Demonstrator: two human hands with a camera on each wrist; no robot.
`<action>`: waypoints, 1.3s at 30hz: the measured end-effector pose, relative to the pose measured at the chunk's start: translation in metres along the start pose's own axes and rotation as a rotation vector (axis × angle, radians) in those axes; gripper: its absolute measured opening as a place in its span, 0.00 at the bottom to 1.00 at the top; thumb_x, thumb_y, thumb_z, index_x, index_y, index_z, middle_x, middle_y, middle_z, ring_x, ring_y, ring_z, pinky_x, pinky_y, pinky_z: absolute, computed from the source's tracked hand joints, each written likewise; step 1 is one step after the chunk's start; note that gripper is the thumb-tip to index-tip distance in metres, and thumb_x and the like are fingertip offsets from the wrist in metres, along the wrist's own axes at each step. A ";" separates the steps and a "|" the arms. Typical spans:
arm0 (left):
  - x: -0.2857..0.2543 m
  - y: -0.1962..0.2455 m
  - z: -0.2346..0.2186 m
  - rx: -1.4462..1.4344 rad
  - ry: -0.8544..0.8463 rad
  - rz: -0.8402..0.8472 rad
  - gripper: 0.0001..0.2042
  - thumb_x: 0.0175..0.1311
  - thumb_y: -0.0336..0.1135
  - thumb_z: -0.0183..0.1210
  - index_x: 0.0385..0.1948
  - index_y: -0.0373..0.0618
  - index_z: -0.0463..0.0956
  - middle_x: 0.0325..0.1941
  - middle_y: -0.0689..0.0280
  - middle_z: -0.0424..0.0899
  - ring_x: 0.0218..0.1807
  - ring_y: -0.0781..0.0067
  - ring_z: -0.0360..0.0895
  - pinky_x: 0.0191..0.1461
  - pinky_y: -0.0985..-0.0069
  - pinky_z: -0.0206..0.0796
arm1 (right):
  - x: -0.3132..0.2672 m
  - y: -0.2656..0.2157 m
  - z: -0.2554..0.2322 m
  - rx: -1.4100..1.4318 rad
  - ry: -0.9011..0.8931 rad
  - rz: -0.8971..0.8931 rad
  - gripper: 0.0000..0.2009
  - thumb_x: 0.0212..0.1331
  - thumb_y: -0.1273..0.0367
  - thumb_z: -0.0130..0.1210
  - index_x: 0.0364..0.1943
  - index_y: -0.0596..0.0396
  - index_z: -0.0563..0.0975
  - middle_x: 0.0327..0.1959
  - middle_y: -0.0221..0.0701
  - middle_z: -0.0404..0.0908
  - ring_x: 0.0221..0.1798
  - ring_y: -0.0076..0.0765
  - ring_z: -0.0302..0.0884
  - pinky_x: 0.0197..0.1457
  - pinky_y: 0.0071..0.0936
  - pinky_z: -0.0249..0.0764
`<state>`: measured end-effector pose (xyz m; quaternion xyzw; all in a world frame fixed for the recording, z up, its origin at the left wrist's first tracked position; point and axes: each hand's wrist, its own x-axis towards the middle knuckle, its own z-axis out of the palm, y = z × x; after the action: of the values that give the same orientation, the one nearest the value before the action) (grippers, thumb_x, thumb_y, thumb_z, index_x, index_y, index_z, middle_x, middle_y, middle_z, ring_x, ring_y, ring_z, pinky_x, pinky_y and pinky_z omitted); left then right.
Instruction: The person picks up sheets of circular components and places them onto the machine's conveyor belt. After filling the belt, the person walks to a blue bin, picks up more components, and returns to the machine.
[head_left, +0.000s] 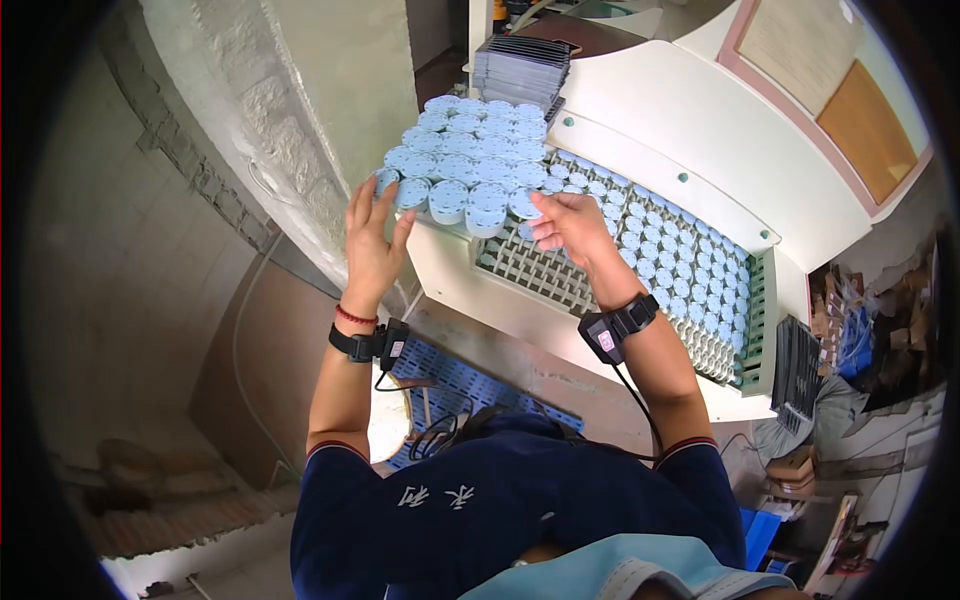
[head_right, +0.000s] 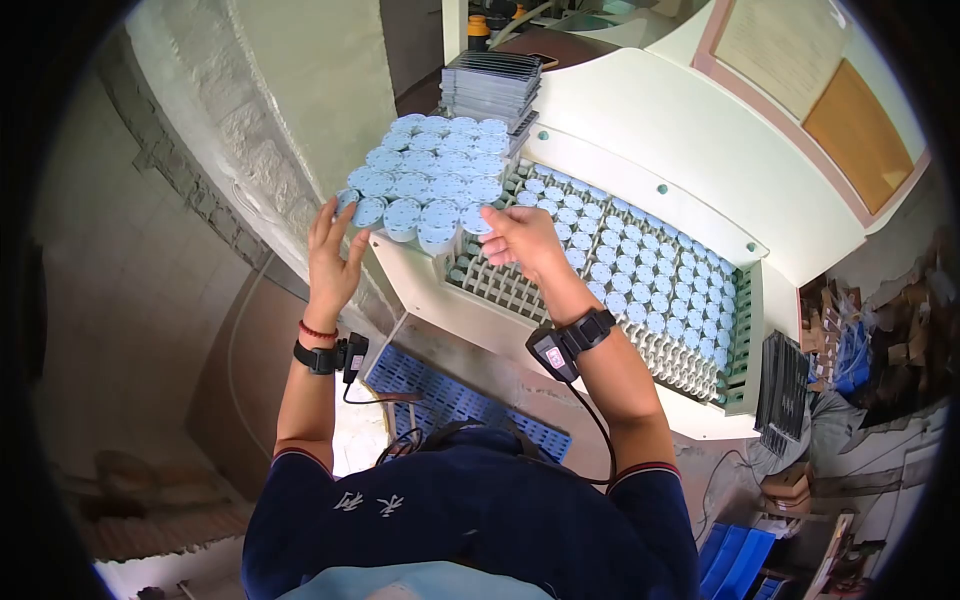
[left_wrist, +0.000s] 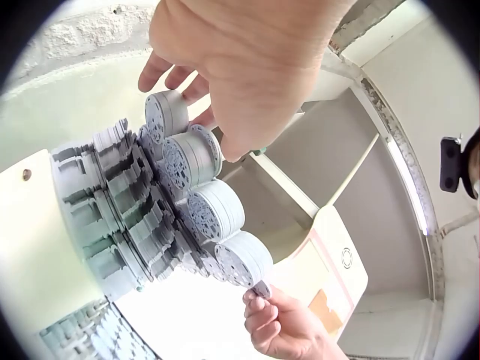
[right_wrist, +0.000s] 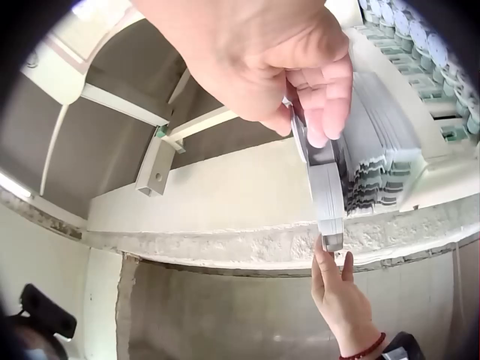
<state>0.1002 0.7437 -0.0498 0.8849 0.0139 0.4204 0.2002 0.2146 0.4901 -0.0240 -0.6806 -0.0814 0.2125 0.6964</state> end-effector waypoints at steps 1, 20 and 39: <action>-0.001 0.000 -0.001 0.011 -0.001 0.021 0.21 0.59 0.44 0.56 0.50 0.42 0.71 0.59 0.49 0.64 0.61 0.46 0.58 0.60 0.59 0.55 | 0.002 0.001 0.002 0.052 -0.004 -0.002 0.16 0.54 0.62 0.59 0.32 0.66 0.75 0.24 0.37 0.78 0.19 0.23 0.74 0.18 0.18 0.72; -0.140 0.031 0.056 -1.693 -1.023 -0.975 0.20 0.70 0.41 0.39 0.55 0.35 0.62 0.49 0.54 0.75 0.51 0.59 0.73 0.51 0.66 0.68 | -0.202 0.160 -0.112 0.293 0.375 -0.142 0.11 0.60 0.66 0.52 0.24 0.57 0.74 0.16 0.29 0.73 0.12 0.21 0.68 0.15 0.16 0.64; -0.172 0.019 0.100 -1.457 -0.949 -1.257 0.12 0.63 0.32 0.49 0.43 0.34 0.72 0.37 0.58 0.80 0.38 0.67 0.80 0.32 0.75 0.75 | -0.165 0.223 -0.065 0.188 0.361 0.228 0.11 0.59 0.67 0.53 0.31 0.64 0.76 0.19 0.31 0.76 0.19 0.22 0.74 0.21 0.17 0.72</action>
<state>0.0612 0.6588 -0.2260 0.4596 0.1336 -0.2377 0.8452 0.0518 0.3596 -0.2181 -0.6445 0.1418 0.1712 0.7316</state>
